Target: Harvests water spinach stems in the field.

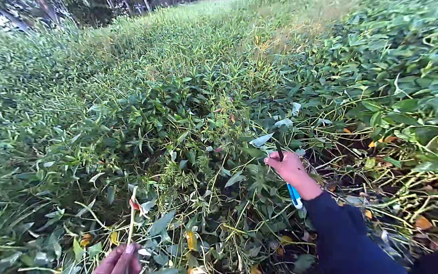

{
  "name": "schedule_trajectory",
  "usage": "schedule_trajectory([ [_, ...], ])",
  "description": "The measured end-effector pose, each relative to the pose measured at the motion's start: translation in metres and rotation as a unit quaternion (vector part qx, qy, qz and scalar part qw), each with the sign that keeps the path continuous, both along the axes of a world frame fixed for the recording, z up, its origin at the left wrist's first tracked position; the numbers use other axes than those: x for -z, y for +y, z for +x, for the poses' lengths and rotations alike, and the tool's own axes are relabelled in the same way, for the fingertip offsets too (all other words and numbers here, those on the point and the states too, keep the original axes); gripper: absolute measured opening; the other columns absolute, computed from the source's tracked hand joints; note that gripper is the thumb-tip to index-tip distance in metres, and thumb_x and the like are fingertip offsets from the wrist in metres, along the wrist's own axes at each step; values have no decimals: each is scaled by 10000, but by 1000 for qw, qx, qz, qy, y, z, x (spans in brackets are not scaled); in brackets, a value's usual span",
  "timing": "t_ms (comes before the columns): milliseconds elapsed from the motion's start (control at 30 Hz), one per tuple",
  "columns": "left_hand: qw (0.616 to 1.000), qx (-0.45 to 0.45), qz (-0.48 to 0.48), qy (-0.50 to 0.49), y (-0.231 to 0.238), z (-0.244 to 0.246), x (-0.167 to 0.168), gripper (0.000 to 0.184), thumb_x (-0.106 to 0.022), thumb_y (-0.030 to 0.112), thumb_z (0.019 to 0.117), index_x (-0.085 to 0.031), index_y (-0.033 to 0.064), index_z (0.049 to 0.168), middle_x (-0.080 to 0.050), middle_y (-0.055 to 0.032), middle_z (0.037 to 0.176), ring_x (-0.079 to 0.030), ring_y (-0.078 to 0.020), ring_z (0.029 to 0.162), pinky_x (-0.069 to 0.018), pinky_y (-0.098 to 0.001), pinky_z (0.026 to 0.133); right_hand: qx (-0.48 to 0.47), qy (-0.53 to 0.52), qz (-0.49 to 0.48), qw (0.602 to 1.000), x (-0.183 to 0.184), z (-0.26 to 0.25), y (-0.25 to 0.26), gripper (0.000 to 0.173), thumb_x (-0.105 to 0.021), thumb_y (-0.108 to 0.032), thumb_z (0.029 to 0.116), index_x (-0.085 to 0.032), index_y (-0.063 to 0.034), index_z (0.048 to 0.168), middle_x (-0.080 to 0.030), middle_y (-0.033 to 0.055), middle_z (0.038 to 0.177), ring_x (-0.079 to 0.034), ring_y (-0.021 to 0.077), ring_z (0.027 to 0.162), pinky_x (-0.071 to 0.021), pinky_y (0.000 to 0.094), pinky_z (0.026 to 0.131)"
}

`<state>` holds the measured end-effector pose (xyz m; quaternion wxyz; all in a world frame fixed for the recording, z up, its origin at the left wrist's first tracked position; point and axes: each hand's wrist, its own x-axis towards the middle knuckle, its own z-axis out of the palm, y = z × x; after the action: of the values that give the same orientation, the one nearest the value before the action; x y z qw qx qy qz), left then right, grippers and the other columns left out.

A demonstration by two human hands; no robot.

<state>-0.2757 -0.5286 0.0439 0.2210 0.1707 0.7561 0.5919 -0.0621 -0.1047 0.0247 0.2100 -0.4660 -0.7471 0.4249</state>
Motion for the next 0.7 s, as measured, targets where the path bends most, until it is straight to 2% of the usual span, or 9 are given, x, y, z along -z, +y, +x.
schedule_trajectory([
  [133, 983, -21, -5, 180, 17, 2, -58, 182, -429, 53, 1068, -610, 43, 1064, -639, 110, 676, -566, 1, 513, -486, -165, 474, -152, 125, 135, 971, -48, -41, -117, 166, -650, -203, 1004, -753, -86, 1059, -715, 95, 963, -704, 241, 856, -604, 482, 764],
  [267, 946, 60, -20, 319, 41, -2, -122, 127, -486, 19, 1017, -588, -27, 1077, -669, 99, 757, -605, 25, 588, -515, -146, 547, -415, 45, 68, 906, -63, -58, -211, 251, -563, -164, 1034, -729, -149, 1222, -661, 166, 1190, -687, 348, 977, -568, 549, 779],
  [333, 940, 146, -122, 282, 56, 7, -129, 158, -544, 70, 1013, -612, -45, 1098, -700, 48, 834, -655, -16, 689, -560, -210, 642, -443, 59, 53, 893, -52, -59, -237, 267, -558, -129, 1032, -734, -153, 1231, -652, 184, 1206, -689, 361, 943, -573, 549, 733],
  [400, 925, 228, -228, 200, 68, 10, -104, 219, -581, 148, 1023, -647, -30, 1131, -731, -37, 922, -715, -106, 789, -616, -320, 735, -435, 58, 39, 898, -43, -57, -250, 266, -551, -111, 1033, -735, -141, 1222, -645, 184, 1240, -692, 366, 938, -577, 550, 739],
  [467, 915, 273, -275, 115, 74, 8, -60, 203, -550, 192, 1013, -662, 32, 1069, -698, -17, 837, -685, -112, 712, -599, -330, 662, -409, 50, 36, 910, -35, -57, -255, 230, -571, -93, 1011, -738, -108, 1169, -654, 160, 1277, -702, 355, 955, -584, 548, 753],
  [533, 920, 281, -273, 10, 76, 9, -34, 226, -444, 207, 1071, -617, 62, 1050, -669, -6, 747, -639, -100, 559, -559, -277, 505, -399, 29, 28, 916, -28, -58, -250, 205, -583, -114, 1006, -733, -92, 1144, -657, 159, 1231, -691, 358, 978, -579, 558, 765],
  [633, 919, 277, -269, -84, 77, 11, -35, 287, -390, 227, 1100, -639, 86, 1079, -636, 6, 690, -481, -44, 450, -389, -192, 405, -354, 69, -55, 931, -17, -49, -231, 335, -584, -333, 1040, -718, -103, 1244, -664, 160, 1189, -665, 329, 1062, -545, 544, 906],
  [667, 914, 282, -276, -98, 76, 8, -39, 329, -372, 261, 1115, -648, 83, 1100, -611, 18, 667, -441, -31, 442, -352, -183, 402, -314, 109, -103, 938, -11, -42, -222, 410, -573, -420, 1037, -697, -106, 1270, -675, 134, 1154, -666, 281, 1027, -545, 506, 910],
  [700, 907, 288, -290, -102, 73, 2, -42, 363, -358, 291, 1121, -653, 79, 1107, -582, 34, 644, -415, -21, 434, -338, -177, 403, -269, 144, -154, 940, -5, -32, -212, 466, -514, -479, 1050, -661, -122, 1309, -682, 97, 1091, -661, 223, 929, -551, 452, 838],
])
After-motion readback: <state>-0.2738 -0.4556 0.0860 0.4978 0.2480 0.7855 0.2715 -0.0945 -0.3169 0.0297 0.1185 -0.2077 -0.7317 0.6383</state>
